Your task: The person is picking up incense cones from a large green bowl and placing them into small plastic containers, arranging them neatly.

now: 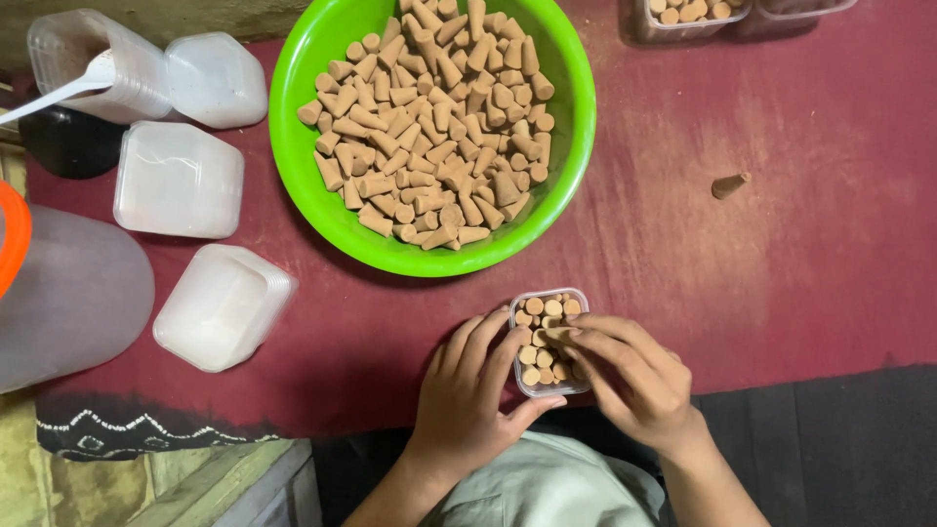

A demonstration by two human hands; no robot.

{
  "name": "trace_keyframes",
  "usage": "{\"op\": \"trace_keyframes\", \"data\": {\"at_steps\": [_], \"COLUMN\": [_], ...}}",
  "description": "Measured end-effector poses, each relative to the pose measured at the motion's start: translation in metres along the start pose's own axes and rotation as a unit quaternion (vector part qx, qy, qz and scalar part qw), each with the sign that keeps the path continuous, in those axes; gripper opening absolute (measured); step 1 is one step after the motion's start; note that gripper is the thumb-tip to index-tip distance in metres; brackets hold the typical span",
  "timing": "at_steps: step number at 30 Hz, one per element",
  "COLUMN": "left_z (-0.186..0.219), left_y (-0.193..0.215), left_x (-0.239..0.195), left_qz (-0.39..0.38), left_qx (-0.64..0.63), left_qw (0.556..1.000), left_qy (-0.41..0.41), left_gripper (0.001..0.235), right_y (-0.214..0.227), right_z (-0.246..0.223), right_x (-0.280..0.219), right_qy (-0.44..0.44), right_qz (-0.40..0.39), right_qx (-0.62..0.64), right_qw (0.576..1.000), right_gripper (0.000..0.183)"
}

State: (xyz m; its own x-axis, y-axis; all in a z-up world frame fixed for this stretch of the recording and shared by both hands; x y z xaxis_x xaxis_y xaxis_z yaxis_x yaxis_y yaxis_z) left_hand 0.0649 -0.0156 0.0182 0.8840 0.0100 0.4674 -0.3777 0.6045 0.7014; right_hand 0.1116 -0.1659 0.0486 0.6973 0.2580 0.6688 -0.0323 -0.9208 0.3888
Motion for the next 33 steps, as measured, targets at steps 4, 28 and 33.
{"op": "trace_keyframes", "data": {"at_steps": [4, 28, 33], "left_z": [0.000, 0.009, 0.009], "left_y": [0.002, -0.001, -0.004], "left_x": [0.000, 0.020, 0.024], "left_qz": [0.010, -0.011, -0.009], "left_qx": [0.016, -0.033, 0.020], "left_qw": [1.000, 0.998, 0.998], "left_qy": [-0.010, -0.048, -0.061], "left_gripper": [0.075, 0.089, 0.084], "right_y": [-0.002, 0.031, 0.032], "right_z": [0.002, 0.036, 0.057], "right_x": [0.000, -0.022, -0.034], "right_qy": [0.017, -0.048, -0.117], "right_qz": [-0.013, 0.139, 0.157], "right_qx": [-0.014, -0.075, -0.054], "right_qw": [1.000, 0.986, 0.979], "right_gripper": [0.018, 0.020, 0.013]}}
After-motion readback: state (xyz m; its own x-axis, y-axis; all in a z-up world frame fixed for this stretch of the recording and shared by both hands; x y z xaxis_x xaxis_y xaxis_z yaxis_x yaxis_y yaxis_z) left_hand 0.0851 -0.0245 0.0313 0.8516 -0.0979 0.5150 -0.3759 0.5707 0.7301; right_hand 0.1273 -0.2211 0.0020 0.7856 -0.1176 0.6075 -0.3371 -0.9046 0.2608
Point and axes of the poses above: each hand's wrist, its own x-axis towards the middle knuckle, its own y-axis out of the back of the hand, z = x × y, the point moved 8 cm from there along x, towards the middle knuckle, and after that the axes turned 15 degrees about z, right-handed, at the moved point
